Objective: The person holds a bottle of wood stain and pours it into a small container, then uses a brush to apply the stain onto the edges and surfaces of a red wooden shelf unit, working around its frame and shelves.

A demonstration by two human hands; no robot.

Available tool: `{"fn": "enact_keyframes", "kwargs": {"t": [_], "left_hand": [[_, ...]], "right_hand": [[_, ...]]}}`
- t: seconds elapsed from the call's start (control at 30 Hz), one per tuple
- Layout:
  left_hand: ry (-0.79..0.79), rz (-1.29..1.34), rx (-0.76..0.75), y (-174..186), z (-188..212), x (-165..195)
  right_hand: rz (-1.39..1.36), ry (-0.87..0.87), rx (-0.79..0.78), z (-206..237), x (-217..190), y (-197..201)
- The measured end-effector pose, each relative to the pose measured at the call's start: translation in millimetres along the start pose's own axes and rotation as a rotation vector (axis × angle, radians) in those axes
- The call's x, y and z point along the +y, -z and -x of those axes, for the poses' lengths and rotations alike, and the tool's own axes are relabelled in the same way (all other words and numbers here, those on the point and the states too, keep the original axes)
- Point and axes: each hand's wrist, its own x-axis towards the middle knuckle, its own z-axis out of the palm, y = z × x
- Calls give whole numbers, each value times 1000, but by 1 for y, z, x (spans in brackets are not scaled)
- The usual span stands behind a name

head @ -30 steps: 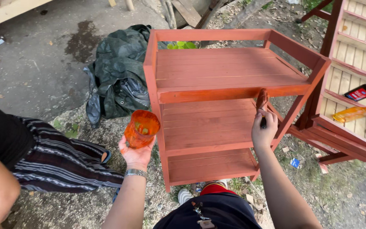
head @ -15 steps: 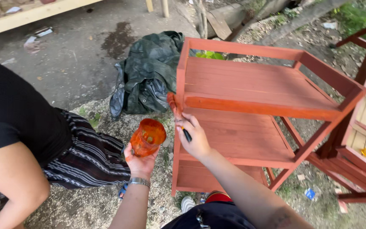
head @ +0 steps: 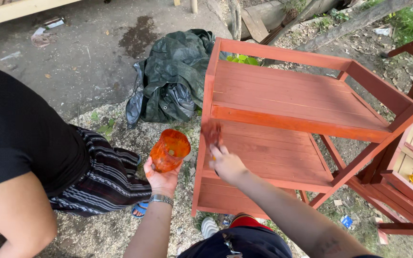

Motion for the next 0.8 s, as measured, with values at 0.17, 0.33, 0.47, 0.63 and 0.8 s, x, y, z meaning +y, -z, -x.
{"fn": "enact_keyframes", "kwargs": {"t": [0.17,0.33,0.47,0.63,0.8], "left_hand": [[-1,39,-33,-4,-1,6],[19,38,-24,-17,0,5],[13,54,-33,-21,3,5],[-11,44,-16,-18,5,5],[-22,72,15,-16,6,7]], "right_hand": [[-87,13,289,-1,12,31],[-10,38,423,-29,41,96],[91,103,398,-44,60,100],[4,169,216,-33,60,35],[-164,255,-36,-14,43,-18]]}}
